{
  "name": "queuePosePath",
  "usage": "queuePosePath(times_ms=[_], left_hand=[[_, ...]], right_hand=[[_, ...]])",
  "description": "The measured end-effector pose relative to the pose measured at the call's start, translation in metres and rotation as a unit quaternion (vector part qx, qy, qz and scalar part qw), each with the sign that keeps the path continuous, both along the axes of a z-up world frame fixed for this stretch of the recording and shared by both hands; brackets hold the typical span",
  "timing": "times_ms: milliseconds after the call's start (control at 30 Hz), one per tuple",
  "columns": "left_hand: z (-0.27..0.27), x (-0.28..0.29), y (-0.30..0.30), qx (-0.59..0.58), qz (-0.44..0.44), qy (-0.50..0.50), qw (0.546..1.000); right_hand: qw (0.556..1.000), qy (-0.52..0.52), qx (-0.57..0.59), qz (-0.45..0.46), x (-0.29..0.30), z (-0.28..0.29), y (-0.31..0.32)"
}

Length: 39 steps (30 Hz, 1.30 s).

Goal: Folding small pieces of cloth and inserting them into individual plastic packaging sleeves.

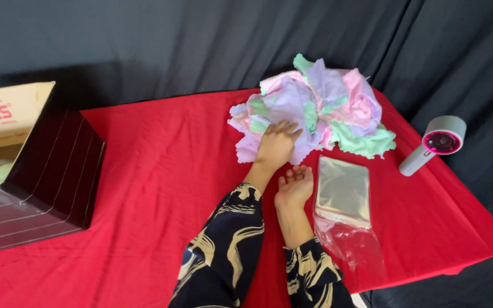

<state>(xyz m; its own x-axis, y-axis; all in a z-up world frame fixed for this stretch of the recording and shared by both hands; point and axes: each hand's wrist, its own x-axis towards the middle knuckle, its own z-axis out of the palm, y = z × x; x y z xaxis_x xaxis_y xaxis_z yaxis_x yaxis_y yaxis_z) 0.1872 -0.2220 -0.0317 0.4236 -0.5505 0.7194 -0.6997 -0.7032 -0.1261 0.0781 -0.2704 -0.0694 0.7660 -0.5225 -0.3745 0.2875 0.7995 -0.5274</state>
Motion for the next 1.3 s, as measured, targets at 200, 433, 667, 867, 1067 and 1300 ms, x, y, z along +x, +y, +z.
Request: queuePosePath(times_ms=[200, 433, 667, 867, 1067, 1300], left_hand=[[-0.031, 0.032, -0.003, -0.035, 0.018, -0.066, 0.997], [0.051, -0.002, 0.023, -0.254, -0.119, 0.02, 0.96], [0.132, -0.065, 0.059, -0.243, -0.148, -0.106, 0.953], [0.189, -0.14, 0.098, -0.256, -0.144, -0.099, 0.951], [0.225, -0.189, 0.153, -0.144, -0.18, 0.095, 0.968], [0.154, -0.16, 0.221, 0.045, 0.117, 0.279, 0.952]], right_hand=[[1.0, 0.006, 0.003, 0.003, -0.012, 0.021, 0.007], [0.973, 0.013, -0.227, -0.039, -0.047, 0.089, 0.031], [0.873, -0.047, -0.485, -0.019, -0.054, 0.097, 0.044], [0.841, -0.097, -0.521, -0.108, -0.053, 0.093, 0.029], [0.811, -0.246, -0.531, -0.025, -0.068, 0.096, 0.032], [0.787, -0.178, -0.591, 0.017, -0.082, 0.12, 0.049]])
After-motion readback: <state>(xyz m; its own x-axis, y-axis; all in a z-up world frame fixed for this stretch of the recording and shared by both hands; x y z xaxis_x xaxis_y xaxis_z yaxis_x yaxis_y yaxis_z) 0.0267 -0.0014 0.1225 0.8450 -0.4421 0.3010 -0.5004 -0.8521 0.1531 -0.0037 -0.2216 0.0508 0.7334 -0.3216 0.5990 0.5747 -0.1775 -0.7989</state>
